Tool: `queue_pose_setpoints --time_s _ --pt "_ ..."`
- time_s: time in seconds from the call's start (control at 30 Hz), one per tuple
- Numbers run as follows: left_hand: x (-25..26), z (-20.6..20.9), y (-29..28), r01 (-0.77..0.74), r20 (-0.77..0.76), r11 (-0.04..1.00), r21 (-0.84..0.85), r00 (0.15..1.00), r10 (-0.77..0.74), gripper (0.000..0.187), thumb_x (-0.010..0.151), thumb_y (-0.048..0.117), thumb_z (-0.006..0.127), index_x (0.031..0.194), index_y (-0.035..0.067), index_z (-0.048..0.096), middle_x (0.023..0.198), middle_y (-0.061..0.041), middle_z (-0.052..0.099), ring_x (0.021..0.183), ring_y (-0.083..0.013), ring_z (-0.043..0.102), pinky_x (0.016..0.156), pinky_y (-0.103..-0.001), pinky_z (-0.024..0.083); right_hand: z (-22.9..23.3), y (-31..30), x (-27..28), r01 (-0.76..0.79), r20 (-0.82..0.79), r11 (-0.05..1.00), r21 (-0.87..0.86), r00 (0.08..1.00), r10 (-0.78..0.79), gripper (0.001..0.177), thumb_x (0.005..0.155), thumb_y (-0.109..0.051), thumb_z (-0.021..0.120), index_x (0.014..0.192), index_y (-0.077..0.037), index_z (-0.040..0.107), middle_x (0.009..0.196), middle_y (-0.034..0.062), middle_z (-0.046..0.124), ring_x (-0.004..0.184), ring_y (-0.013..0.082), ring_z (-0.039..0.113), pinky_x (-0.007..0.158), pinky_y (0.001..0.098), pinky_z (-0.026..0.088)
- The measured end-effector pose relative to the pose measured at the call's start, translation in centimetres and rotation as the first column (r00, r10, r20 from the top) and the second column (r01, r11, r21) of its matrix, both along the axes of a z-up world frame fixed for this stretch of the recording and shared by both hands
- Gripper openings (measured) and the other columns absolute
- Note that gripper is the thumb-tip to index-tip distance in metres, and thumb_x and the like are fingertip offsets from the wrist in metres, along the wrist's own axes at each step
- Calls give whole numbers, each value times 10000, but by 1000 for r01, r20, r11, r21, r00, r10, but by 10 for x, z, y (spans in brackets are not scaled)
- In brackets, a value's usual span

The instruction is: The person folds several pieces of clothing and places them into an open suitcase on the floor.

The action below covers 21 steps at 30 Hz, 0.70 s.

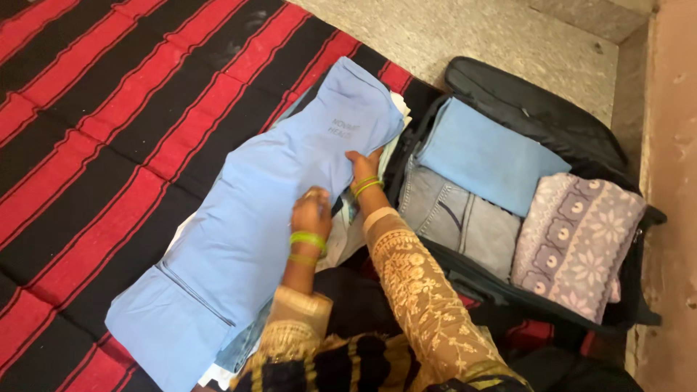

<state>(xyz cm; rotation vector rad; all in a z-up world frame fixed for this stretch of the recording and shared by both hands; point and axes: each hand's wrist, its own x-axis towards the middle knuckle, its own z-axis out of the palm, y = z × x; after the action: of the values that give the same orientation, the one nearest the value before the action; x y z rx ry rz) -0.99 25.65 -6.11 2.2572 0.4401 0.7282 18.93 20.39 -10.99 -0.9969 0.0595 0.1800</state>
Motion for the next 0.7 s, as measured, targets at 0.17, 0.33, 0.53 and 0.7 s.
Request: queue_pose_setpoints --time_s 0.17,0.33,0.53,0.7 --pt "-136 46 -5 -203 -429 955 216 859 280 882 728 399 831 1500 221 446 1624 -154 301 1508 -486 172 1096 -787 151 11 5 38 -6 75 993 -119 997 15 959 674 187 569 1541 -107 285 1381 155 560 1203 364 584 980 431 521" --pt "-227 23 3 -287 -435 900 330 800 414 1050 627 586 749 1539 222 379 1631 -222 222 1465 -567 99 1038 -816 88 36 -5 46 -159 -6 987 12 987 159 996 647 213 505 1532 -162 245 1366 167 527 1172 380 584 934 514 565" --pt "-264 -13 13 -208 -409 886 415 827 386 681 876 509 626 1502 274 496 1621 -85 405 1555 -412 258 1175 -758 132 39 -13 46 -204 -1 971 123 979 206 950 706 219 515 1550 -141 269 1419 195 526 1234 412 586 993 530 565" --pt "-269 -1 14 -182 -390 878 443 842 372 695 775 229 657 1459 249 532 1580 -99 442 1516 -401 319 1189 -691 198 43 -16 43 -223 107 959 173 972 207 985 712 216 500 1580 -164 233 1445 163 497 1256 377 562 1017 507 543"
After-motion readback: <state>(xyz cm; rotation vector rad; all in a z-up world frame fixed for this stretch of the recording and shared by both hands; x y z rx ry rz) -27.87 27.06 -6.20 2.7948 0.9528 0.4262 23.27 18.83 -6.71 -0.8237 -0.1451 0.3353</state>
